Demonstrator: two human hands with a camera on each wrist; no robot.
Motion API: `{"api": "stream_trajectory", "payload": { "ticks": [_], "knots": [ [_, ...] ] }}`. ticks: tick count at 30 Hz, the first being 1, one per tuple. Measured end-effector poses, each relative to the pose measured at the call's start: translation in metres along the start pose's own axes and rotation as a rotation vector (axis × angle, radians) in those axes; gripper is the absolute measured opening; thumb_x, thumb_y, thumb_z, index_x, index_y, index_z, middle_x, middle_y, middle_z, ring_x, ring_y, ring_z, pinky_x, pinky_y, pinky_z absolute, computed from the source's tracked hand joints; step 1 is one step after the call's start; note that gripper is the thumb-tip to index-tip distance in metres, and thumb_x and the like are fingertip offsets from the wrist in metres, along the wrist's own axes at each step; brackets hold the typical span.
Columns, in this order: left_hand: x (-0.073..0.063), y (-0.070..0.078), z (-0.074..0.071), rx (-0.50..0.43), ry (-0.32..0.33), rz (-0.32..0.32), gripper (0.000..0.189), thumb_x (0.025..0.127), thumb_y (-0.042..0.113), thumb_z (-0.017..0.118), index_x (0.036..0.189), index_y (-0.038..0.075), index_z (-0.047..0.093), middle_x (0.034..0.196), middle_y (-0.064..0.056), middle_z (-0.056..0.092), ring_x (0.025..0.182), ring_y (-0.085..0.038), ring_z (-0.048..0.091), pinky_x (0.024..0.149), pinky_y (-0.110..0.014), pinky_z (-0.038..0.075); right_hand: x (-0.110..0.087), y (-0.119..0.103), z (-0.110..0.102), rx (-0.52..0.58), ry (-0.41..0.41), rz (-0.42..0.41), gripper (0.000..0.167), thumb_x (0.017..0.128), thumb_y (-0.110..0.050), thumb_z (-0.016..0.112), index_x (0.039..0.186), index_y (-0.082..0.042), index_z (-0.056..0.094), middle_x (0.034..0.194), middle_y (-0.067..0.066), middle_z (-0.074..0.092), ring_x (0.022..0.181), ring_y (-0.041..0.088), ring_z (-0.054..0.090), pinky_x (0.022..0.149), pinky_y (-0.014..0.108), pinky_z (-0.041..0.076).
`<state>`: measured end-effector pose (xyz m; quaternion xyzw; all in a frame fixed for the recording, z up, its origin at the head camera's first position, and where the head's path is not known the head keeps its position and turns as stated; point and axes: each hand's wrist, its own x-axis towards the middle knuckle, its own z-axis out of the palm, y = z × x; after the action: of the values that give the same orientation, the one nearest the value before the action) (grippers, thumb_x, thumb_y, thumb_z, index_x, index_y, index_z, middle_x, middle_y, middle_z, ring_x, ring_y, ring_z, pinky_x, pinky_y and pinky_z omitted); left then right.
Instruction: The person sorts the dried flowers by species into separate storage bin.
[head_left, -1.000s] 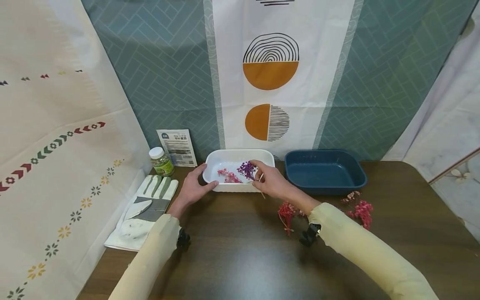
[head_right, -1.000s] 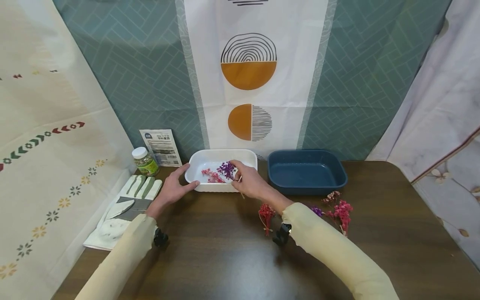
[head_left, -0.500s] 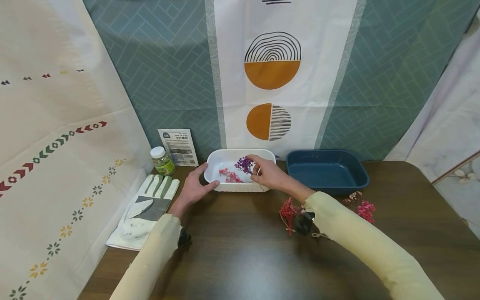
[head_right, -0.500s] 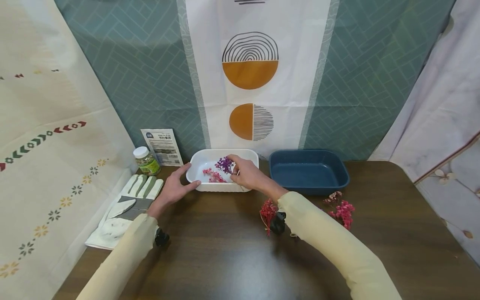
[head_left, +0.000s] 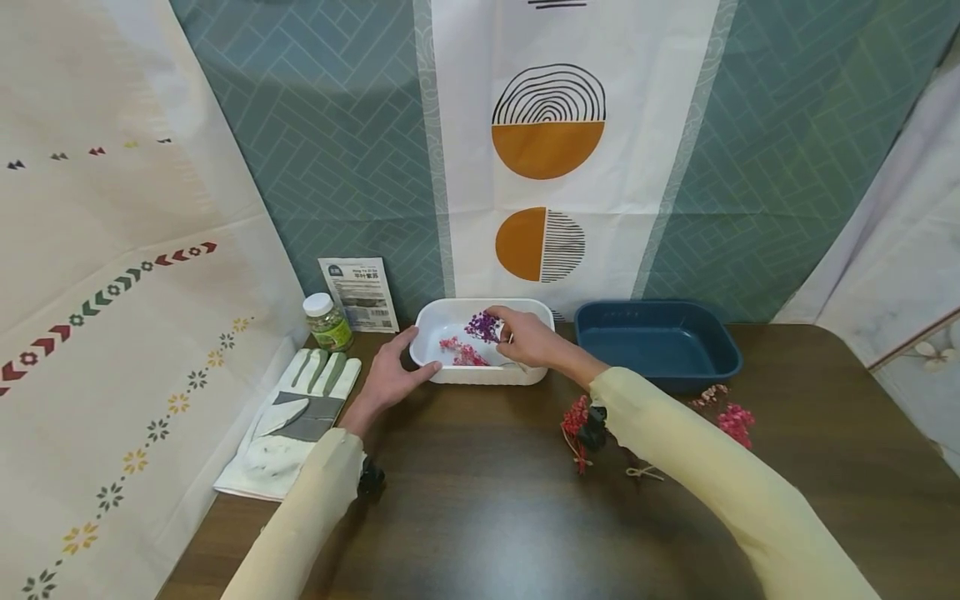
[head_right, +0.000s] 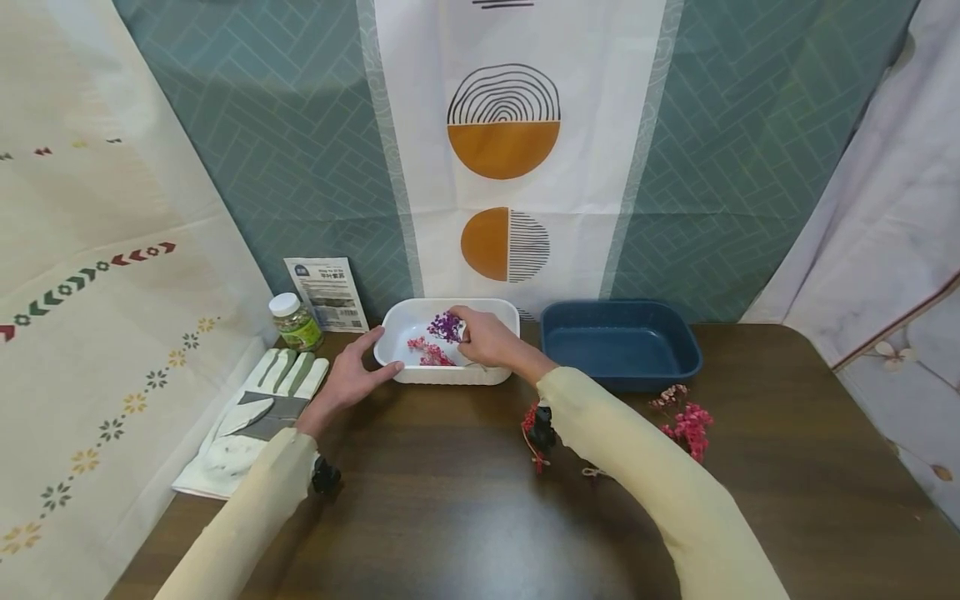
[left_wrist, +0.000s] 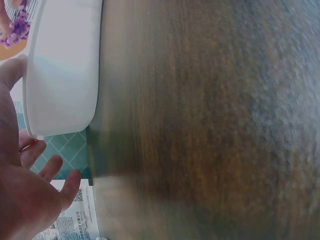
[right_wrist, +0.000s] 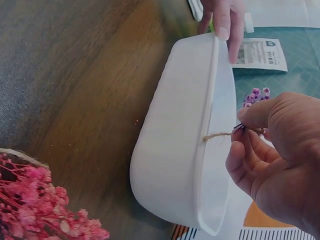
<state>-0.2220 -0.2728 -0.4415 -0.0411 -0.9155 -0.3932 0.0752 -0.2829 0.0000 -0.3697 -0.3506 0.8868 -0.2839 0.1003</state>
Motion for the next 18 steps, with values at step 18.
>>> {"api": "stream_trajectory", "payload": {
  "ticks": [18],
  "knots": [
    [0.000,-0.002,0.002,0.009,0.000,-0.012,0.082,0.087,0.036,0.077,0.153,0.005,0.038,0.155,-0.016,0.039,0.140,-0.036,0.036,0.113,-0.056,0.028,0.024,0.007,0.010,-0.116,-0.030,0.016,0.059,0.092,-0.001,0.062,0.147,0.003,0.041,0.119,0.018,0.064,0.088,0.024,0.060,0.085,0.036,0.053]
  ]
}}
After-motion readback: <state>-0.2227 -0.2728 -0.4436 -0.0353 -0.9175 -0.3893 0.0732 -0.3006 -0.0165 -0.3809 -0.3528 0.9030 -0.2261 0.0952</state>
